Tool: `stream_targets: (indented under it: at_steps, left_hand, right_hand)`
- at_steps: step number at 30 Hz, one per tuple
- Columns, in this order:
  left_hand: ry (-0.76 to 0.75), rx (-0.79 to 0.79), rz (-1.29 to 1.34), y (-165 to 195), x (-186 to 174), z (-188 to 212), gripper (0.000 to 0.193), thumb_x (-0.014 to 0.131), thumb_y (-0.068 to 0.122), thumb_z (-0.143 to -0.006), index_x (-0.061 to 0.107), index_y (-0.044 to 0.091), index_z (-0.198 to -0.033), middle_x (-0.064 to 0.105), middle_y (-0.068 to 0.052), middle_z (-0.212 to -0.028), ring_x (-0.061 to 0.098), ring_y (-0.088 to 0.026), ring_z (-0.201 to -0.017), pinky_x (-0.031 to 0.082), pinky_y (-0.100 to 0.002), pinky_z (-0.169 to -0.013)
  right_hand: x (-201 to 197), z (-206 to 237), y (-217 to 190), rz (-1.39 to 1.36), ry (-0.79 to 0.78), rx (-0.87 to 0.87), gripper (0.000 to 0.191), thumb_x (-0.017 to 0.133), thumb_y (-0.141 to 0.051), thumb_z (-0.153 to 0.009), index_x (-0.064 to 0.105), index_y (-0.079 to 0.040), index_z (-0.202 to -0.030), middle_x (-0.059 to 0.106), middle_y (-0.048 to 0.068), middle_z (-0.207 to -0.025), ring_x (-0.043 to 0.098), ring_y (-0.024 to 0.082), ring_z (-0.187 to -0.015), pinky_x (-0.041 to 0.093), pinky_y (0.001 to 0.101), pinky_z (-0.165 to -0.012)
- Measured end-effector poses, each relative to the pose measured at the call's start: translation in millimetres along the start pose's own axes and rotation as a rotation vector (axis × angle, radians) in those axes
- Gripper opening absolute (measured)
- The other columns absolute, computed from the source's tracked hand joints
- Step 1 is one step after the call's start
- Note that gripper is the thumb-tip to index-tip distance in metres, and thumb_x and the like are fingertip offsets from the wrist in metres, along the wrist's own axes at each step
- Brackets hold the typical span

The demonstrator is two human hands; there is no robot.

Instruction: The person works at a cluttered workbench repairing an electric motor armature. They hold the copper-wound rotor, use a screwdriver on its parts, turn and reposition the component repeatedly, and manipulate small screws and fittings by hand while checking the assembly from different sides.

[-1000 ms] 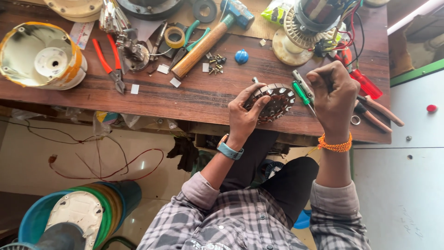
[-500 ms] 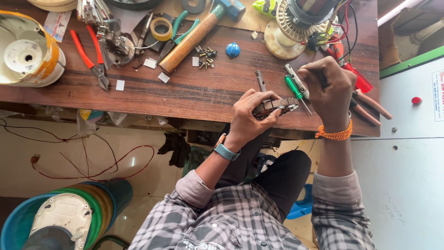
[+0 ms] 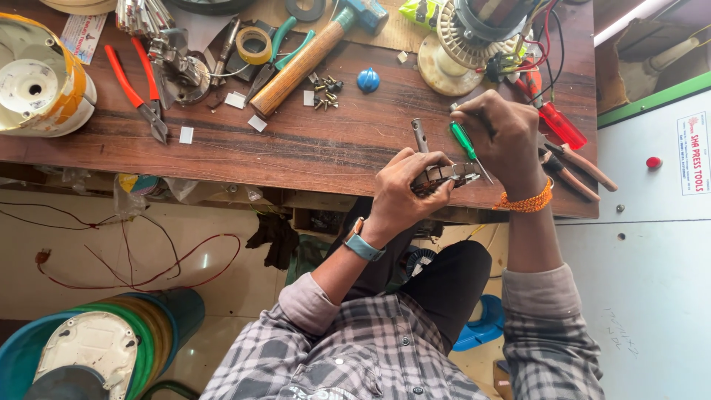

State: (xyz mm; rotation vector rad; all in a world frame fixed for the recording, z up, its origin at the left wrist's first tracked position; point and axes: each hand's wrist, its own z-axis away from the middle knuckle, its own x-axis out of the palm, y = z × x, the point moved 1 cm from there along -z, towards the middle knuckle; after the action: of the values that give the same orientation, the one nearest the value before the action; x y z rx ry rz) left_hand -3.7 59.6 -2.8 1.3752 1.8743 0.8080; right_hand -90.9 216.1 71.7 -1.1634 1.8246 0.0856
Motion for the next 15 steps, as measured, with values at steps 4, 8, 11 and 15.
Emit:
stream_targets:
  at_steps: [4, 8, 11, 15]
  left_hand:
    - [0.006, -0.013, -0.035, 0, 2, 2, 0.032, 0.078, 0.017, -0.082, 0.069, 0.008, -0.110, 0.074, -0.004, -0.100, 0.067, -0.020, -0.087, 0.058, -0.032, -0.082]
    - [-0.041, 0.035, 0.005, -8, -1, -2, 0.034, 0.077, 0.018, -0.082, 0.068, 0.007, -0.113, 0.073, -0.005, -0.100, 0.069, -0.020, -0.089, 0.059, -0.032, -0.083]
    - [-0.193, 0.119, 0.045, -22, -6, -18, 0.034, 0.077, 0.018, -0.083, 0.068, 0.008, -0.113, 0.072, -0.006, -0.098, 0.071, -0.021, -0.088, 0.060, -0.033, -0.082]
    - [-0.434, 0.249, 0.043, -36, -21, -49, 0.033, 0.078, 0.020, -0.085, 0.069, 0.009, -0.115, 0.072, -0.008, -0.102, 0.072, -0.026, -0.094, 0.059, -0.037, -0.086]
  right_hand:
    - [-2, 1, -5, -0.001, 0.020, -0.037, 0.014, 0.082, -0.006, -0.101, 0.068, -0.001, -0.101, 0.070, 0.010, -0.082, 0.069, 0.018, -0.072, 0.050, 0.0298, -0.065]
    - [0, 7, 2, -0.103, 0.045, 0.040, 0.012, 0.077, -0.003, -0.107, 0.066, -0.001, -0.103, 0.074, 0.008, -0.091, 0.073, 0.013, -0.081, 0.054, 0.0272, -0.071]
    - [10, 17, 13, -0.166, 0.107, 0.143, 0.012, 0.076, -0.004, -0.106, 0.066, 0.000, -0.100, 0.073, 0.006, -0.086, 0.068, 0.009, -0.076, 0.051, 0.0263, -0.067]
    - [36, 33, 25, -0.159, 0.253, 0.275, 0.013, 0.076, -0.009, -0.105, 0.068, -0.001, -0.099, 0.069, 0.002, -0.080, 0.060, 0.006, -0.069, 0.044, 0.0247, -0.061]
